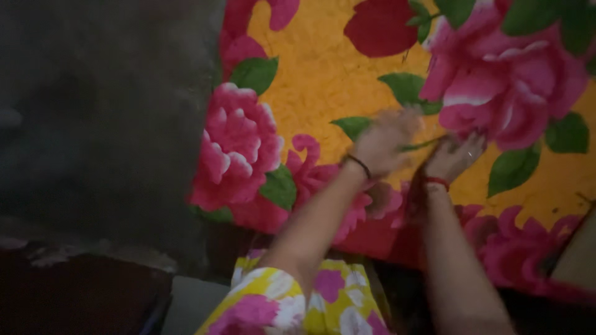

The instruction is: The person ties artificial flowers together with string while sitting by a floral-patterned bed, uses a knife by hand to cut the stems, and then hangs the finished bouquet above a doorway.

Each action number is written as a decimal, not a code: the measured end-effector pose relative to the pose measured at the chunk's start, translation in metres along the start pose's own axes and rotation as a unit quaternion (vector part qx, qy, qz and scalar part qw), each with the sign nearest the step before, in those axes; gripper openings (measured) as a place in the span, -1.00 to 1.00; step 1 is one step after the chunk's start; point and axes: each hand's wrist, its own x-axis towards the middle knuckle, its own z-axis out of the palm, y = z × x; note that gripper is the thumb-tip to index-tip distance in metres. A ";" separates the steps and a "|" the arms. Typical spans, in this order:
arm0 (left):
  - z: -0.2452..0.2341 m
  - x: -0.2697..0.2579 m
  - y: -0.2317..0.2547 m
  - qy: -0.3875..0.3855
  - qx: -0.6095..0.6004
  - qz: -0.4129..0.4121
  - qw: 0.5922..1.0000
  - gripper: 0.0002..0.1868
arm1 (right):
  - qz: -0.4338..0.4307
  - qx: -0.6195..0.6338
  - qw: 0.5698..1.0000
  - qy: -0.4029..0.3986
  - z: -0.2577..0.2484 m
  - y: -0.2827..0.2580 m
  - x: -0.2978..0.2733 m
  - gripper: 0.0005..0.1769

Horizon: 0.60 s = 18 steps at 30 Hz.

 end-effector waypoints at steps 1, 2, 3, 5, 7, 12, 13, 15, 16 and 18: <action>-0.021 -0.011 -0.025 0.090 -0.043 -0.011 0.995 -0.19 | 0.017 -0.096 0.995 -0.033 -0.011 0.005 -0.003 -0.04; -0.047 -0.028 -0.055 0.187 -0.080 -0.020 0.979 -0.23 | 0.030 -0.100 0.994 -0.042 -0.016 0.001 -0.002 -0.05; -0.078 -0.057 -0.084 0.188 -0.038 -0.088 0.978 -0.18 | 0.043 -0.103 0.992 -0.051 -0.019 -0.009 -0.007 -0.05; -0.150 -0.120 -0.126 0.181 0.107 -0.190 0.959 -0.20 | 0.058 -0.101 0.991 -0.068 -0.024 -0.033 -0.010 -0.04; -0.204 -0.168 -0.128 0.062 0.287 -0.355 0.888 -0.51 | 0.071 -0.103 0.989 -0.081 -0.036 -0.042 -0.005 -0.03; -0.173 -0.102 -0.071 0.350 0.201 -0.351 0.845 -0.10 | 0.118 -0.013 0.992 -0.040 -0.044 -0.030 0.008 -0.25; -0.141 -0.057 -0.053 0.343 0.135 -0.256 0.894 -0.25 | 0.158 0.037 0.986 -0.044 -0.042 -0.022 0.011 -0.32; -0.068 0.033 0.003 0.130 -0.047 -0.057 0.989 -0.48 | 0.118 0.126 0.984 0.038 -0.039 0.006 0.030 -0.34; -0.034 0.075 0.039 -0.011 0.175 0.062 0.983 -0.57 | 0.092 0.172 0.978 0.076 -0.036 0.020 0.042 -0.36; 0.003 0.128 0.075 0.049 -0.014 0.145 0.988 -0.40 | 0.058 0.197 0.976 0.079 -0.032 0.046 0.066 -0.33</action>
